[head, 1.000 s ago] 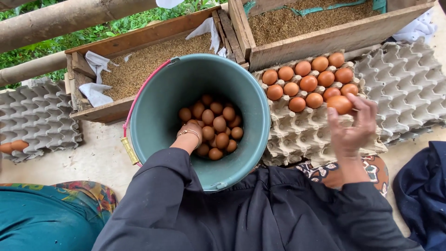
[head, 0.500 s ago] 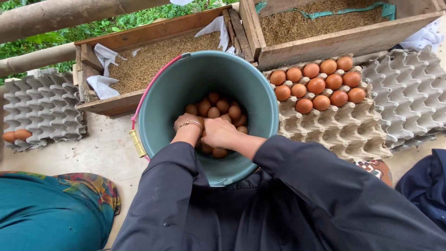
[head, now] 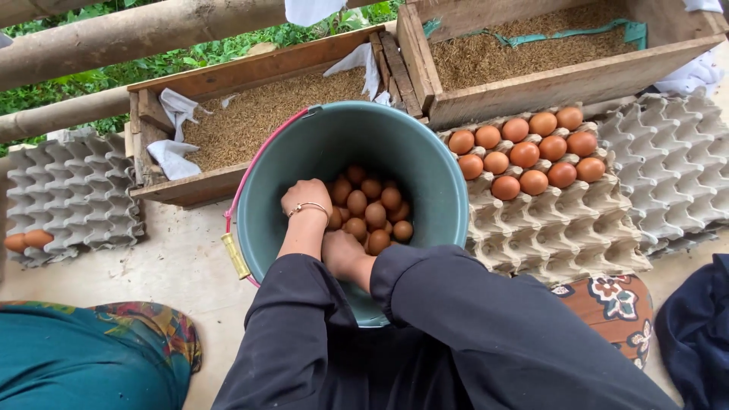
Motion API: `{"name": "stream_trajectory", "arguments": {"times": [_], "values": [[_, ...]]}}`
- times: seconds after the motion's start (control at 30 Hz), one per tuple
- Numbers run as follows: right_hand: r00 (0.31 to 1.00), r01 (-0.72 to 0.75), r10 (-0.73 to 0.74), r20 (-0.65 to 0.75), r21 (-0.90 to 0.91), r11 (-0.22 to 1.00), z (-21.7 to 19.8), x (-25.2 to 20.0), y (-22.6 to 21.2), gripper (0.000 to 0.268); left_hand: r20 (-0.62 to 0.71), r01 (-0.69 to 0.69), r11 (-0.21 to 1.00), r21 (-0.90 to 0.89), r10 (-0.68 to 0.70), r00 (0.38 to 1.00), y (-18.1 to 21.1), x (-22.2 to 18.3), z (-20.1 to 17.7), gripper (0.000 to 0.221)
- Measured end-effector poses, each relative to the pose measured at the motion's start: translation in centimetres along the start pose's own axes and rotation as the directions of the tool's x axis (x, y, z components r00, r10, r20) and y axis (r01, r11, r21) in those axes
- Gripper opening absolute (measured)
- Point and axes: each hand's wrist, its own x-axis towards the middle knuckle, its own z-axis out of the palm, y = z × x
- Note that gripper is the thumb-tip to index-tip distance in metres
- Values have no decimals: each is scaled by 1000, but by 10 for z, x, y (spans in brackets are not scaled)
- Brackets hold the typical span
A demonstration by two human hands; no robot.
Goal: Transferring brown eggs from a cardboard tray into a green plastic bucket.
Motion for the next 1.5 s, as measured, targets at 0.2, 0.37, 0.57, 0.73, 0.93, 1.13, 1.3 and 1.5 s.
{"name": "stream_trajectory", "arguments": {"times": [0.2,0.37,0.57,0.73,0.93,1.13,1.3,1.5], "values": [[988,47,-72,-140,-170,984,64,30,22,23,-50,-34,999,38,36,998,5,-7,-5,34],[904,71,-239,-355,-428,901,65,16,7,19,-109,-10,995,100,21,994,2,-6,-2,31],[951,171,-200,-234,-140,975,-93,-80,-4,13,-355,-87,995,41,96,930,10,-20,-11,29],[805,296,-123,-581,214,931,-189,-171,80,16,-743,-539,834,119,435,509,57,-82,-39,25],[615,-17,17,-789,8,1000,-183,-185,222,22,-744,-803,564,193,618,256,188,-160,6,39],[667,-175,-191,-720,-401,899,-156,-170,264,37,-790,-600,785,152,462,404,279,-108,114,36],[693,-262,-193,-695,-492,830,-149,-165,273,44,-841,-572,775,268,478,253,278,-80,114,20],[757,-258,-247,-604,-625,737,-169,-166,267,23,-851,-660,692,293,503,149,275,-73,103,13]]}}
